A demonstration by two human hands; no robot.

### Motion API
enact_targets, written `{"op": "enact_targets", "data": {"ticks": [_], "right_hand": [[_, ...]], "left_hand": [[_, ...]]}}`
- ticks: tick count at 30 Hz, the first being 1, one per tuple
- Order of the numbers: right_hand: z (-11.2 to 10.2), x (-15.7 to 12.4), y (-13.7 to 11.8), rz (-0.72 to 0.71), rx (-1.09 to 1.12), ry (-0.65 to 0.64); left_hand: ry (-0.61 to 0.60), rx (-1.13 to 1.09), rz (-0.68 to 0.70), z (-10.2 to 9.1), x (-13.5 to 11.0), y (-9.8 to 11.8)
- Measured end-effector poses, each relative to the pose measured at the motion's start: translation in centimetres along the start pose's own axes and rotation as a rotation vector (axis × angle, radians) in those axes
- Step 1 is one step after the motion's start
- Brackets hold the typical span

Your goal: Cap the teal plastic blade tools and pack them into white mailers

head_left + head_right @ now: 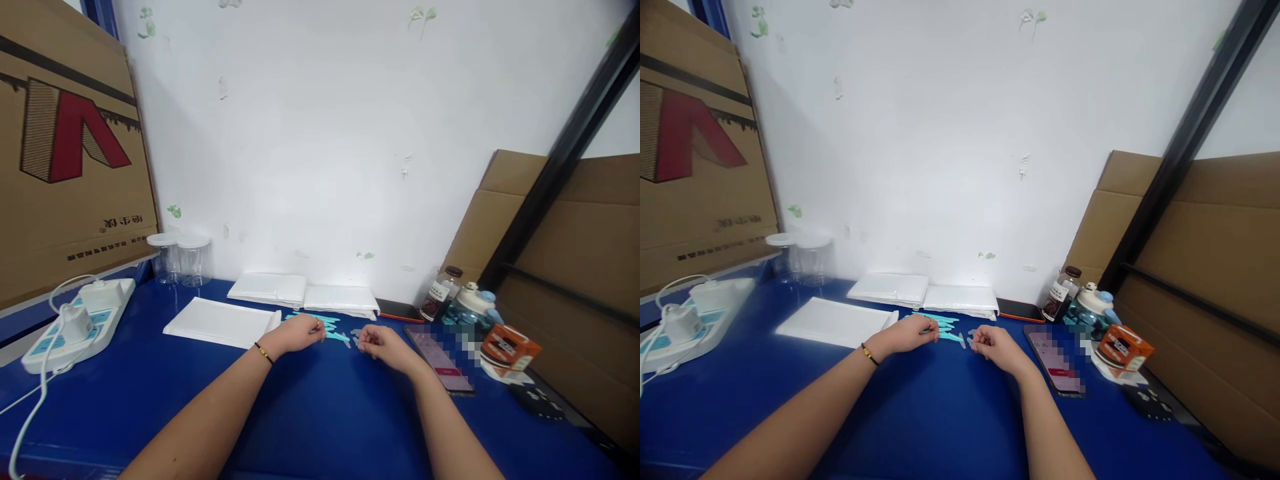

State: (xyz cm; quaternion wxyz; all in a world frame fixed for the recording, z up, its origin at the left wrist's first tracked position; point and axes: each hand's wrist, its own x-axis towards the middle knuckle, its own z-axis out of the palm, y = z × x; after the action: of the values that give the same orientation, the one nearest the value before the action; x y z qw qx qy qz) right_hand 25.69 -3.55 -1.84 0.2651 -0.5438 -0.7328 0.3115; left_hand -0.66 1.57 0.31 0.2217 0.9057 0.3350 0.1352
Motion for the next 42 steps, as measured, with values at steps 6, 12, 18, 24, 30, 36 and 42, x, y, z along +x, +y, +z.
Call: {"op": "enact_targets", "data": {"ticks": [6,12,18,24,30,36,42], "right_hand": [[0.7,0.2,-1.1,-0.017,0.110,-0.007],[1.2,-0.3,-2.2,-0.016,0.156,-0.124],[1.1,-0.7,-2.7,0.059,0.126,-0.312],[1.8,0.5,-1.9,-0.003,-0.235,0.137],[3.5,2.3,-0.6,0.025,-0.385,0.234],[3.6,2.2,-0.7,0.021,-0.352,0.208],[3.7,2.0,-1.2,-0.013,-0.294,0.172]], "left_hand": [[-0.011,-0.005,0.015,0.0,0.0,0.4],[-0.079,-0.016,0.075,0.9,-0.1,1.5],[-0.218,-0.063,0.048,1.1,-0.3,1.9],[0.151,0.331,-0.096,-0.1,0.0,-0.1],[0.146,0.436,-0.144,0.1,0.4,-1.4],[0.161,0.449,-0.086,0.3,0.7,-1.8],[0.166,0.508,-0.036,0.3,0.9,-1.5]]}}
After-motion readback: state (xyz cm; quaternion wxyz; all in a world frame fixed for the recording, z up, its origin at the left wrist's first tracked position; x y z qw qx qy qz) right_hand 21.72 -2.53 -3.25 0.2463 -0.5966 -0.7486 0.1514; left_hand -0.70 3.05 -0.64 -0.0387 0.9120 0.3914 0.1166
